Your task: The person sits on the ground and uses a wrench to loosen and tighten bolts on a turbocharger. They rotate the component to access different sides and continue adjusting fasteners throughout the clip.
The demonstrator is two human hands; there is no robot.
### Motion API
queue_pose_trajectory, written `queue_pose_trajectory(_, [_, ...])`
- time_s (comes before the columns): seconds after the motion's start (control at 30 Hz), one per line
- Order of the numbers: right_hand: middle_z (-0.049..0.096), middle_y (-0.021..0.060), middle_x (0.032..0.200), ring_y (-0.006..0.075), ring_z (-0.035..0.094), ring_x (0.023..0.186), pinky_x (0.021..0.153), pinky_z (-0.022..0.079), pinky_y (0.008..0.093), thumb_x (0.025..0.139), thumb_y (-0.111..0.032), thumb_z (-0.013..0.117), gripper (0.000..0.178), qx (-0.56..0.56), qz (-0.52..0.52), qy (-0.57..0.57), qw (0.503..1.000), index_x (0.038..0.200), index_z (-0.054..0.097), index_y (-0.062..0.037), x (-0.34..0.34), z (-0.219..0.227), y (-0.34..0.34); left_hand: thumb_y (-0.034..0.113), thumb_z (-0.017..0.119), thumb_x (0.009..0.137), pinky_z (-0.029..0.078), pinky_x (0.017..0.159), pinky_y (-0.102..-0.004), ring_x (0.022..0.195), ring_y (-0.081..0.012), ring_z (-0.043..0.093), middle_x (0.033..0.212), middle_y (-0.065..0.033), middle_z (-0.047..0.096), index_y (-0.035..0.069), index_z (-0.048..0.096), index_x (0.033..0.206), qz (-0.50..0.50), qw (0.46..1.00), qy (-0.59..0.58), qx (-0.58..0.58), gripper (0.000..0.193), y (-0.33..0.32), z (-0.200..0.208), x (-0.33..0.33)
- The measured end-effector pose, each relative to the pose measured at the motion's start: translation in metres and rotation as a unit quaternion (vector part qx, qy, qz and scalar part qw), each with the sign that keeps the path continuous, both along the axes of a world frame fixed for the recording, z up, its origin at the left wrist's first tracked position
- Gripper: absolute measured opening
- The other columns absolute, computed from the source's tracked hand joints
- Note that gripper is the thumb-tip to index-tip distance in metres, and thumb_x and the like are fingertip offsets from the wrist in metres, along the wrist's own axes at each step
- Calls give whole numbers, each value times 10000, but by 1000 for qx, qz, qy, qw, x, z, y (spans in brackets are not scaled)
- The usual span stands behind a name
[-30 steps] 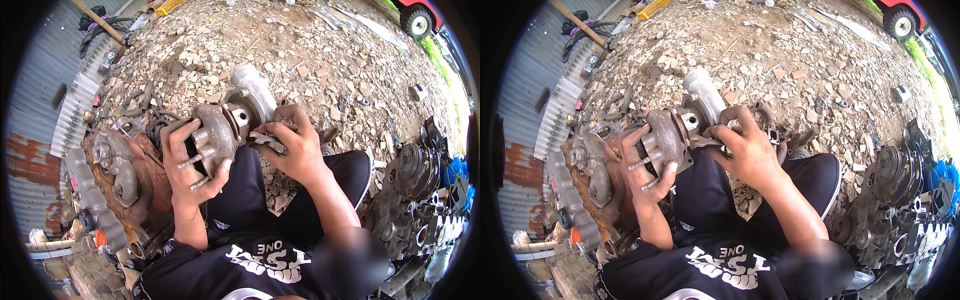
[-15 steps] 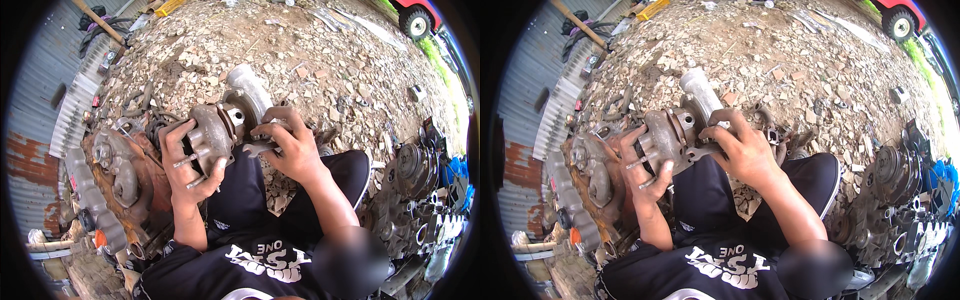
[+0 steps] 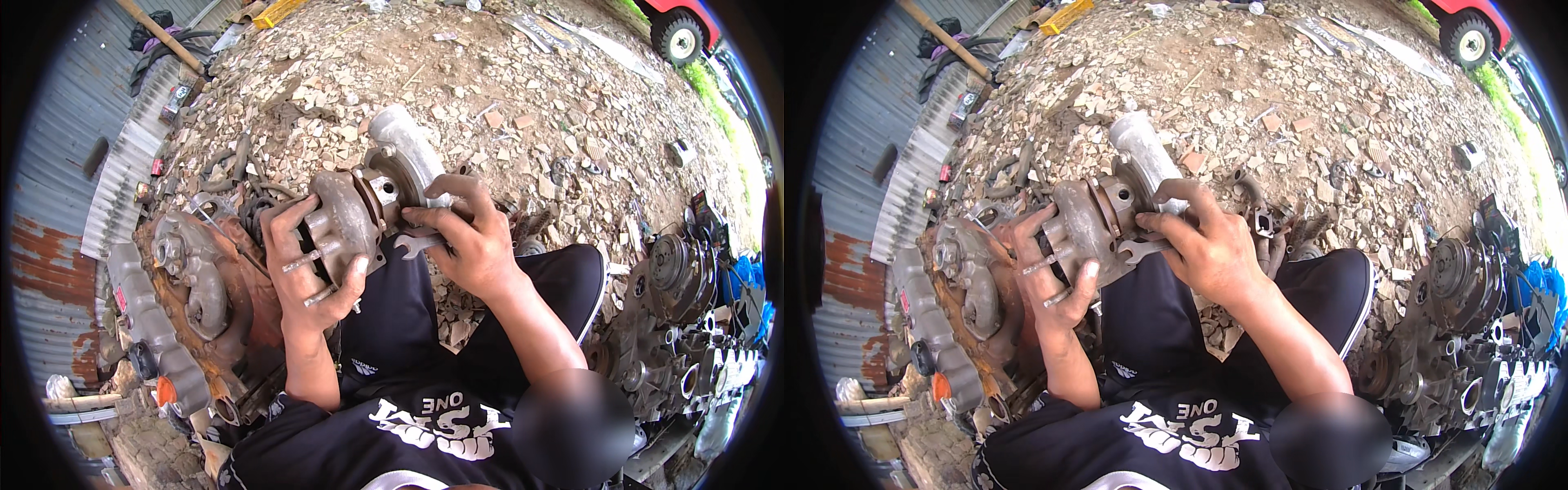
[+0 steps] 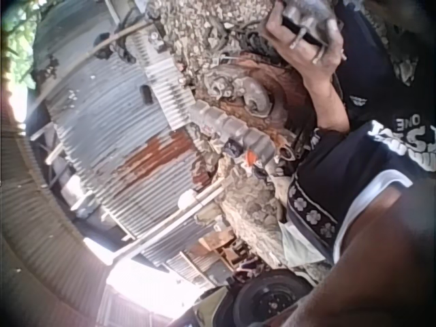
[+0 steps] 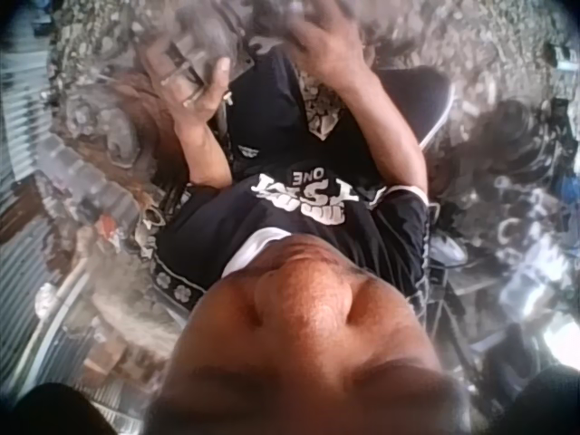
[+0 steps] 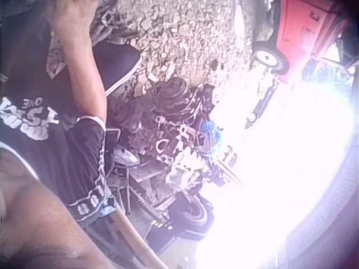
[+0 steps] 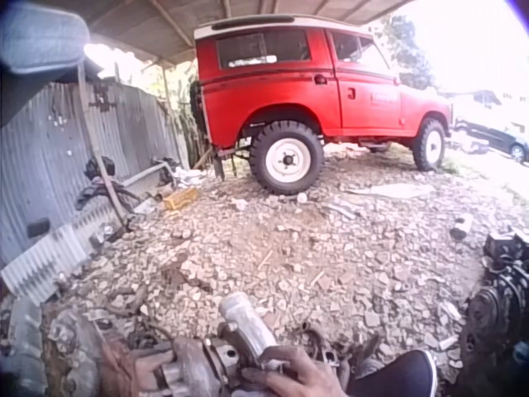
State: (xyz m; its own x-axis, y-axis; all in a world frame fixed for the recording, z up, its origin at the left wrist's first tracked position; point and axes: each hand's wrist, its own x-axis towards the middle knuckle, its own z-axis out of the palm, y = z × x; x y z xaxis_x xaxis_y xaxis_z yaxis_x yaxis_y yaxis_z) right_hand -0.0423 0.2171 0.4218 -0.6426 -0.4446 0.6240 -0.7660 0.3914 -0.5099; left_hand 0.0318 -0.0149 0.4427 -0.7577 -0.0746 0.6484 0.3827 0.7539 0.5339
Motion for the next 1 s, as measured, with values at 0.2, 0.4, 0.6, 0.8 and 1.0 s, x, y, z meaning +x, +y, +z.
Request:
queue_pose_trajectory(0.2, [584,98,1225,213,729,739,610,589,370,732,-102,869,418,-24,-28,20,999,1132,752,-135,4,4,-2,318,797,700,474,928,-472,1038,-338,550,1164,-200,546,-24,531,1330,0,998,-23,59,765,-3,-9,2])
queue_pose_trajectory(0.4, [611,111,1113,230,719,816,655,582,366,690,-164,943,314,-69,-121,26,990,926,748,-92,10,-8,-7,322,799,706,473,942,-480,1071,-348,547,1178,-201,540,-26,524,1336,-1,997,-29,68,771,-6,-10,5])
queue_pose_trajectory(0.6, [636,100,995,244,687,890,772,588,371,631,-134,975,334,-120,-146,20,982,878,754,-92,16,-10,-19,332,798,712,472,951,-490,1093,-356,539,1201,-209,535,-35,523,1335,0,999,-18,29,774,-7,-7,4])
queue_pose_trajectory(0.8, [662,95,1075,220,729,841,655,586,343,657,-104,948,321,-117,-121,49,985,935,787,-100,10,-11,-15,337,796,715,472,950,-493,1081,-363,545,1194,-200,548,-36,526,1332,0,1000,-3,3,770,-7,-3,2])
queue_pose_trajectory(1.0, [667,94,1098,221,737,856,650,587,344,672,-69,934,319,-128,-80,31,988,950,780,-98,5,-11,-12,345,796,718,471,948,-497,1080,-369,547,1199,-210,536,-36,526,1326,7,999,-24,45,766,-8,-7,5])
